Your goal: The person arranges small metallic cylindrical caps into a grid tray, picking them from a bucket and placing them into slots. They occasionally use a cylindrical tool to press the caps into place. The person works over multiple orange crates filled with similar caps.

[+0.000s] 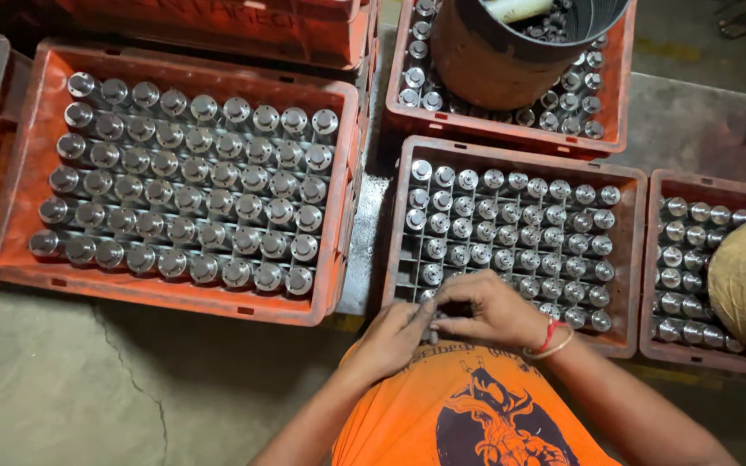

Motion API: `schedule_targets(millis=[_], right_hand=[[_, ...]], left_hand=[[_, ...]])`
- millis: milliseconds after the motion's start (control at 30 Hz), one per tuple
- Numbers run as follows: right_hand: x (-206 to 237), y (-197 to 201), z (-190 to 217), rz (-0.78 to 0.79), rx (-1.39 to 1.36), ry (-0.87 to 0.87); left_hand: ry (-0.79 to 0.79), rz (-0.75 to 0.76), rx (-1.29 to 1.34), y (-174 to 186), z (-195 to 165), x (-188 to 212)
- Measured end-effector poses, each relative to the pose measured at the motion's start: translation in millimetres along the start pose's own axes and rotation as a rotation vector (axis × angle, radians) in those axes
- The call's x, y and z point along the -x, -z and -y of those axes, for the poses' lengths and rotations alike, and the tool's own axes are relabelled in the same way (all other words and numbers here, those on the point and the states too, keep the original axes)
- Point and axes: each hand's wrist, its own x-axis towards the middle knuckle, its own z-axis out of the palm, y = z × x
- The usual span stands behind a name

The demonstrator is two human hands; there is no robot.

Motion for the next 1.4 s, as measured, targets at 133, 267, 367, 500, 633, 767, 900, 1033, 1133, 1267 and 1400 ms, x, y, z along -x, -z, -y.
schedule_targets(millis=[133, 267, 367, 500, 633, 767, 900, 1033, 1133, 1267, 1400], right_hand=[[-1.1, 1.5, -10.3, 0.073, 0.264, 0.104], [-20.8, 9.5, -41.1, -0.216, 0.442, 0.013], [-35.7, 15.2, -70.1, -0.365, 0.527, -0.027], [-37.6, -1.6, -88.7, -0.322, 0.720, -0.094], [-25.5, -17.8, -82.5, -0.246, 0.941, -0.014], [-16.6, -29.4, -66.4, -0.131, 0.837, -0.176], [-17.7, -29.6, -58.4, -0.178, 0.638, -0.227], [-17.3, -17.3, -63.2, -0.197, 0.815, -0.027], [-12.9, -17.3, -68.9, -0.175, 0.758, -0.048], [-7.4, -31.9, -72.6, -0.173, 0.853, -0.030], [-7.7, -34.8, -74.1, -0.163, 0.937, -0.013]], left_hand=[[0.053, 0.020, 0.066, 0.5, -5.2, 4.1], [0.063, -0.058, -0.055, 0.2, -19.4, 15.3], [0.007, -0.057, -0.191, 1.8, -31.0, 29.3], [-0.103, -0.054, -0.224, 11.4, -42.2, 46.7], [-0.124, -0.077, -0.240, 16.5, -48.9, 54.5], [-0.034, -0.019, -0.286, 17.8, -50.3, 62.9], [-0.156, 0.035, -0.307, 19.8, -48.3, 70.5], [-0.045, 0.031, -0.341, 12.1, -45.6, 72.3], [-0.062, -0.012, -0.356, 3.7, -40.7, 67.7], [-0.063, -0.037, -0.296, -3.7, -32.0, 62.1], [-0.078, -0.013, -0.240, -15.3, -31.7, 56.1]])
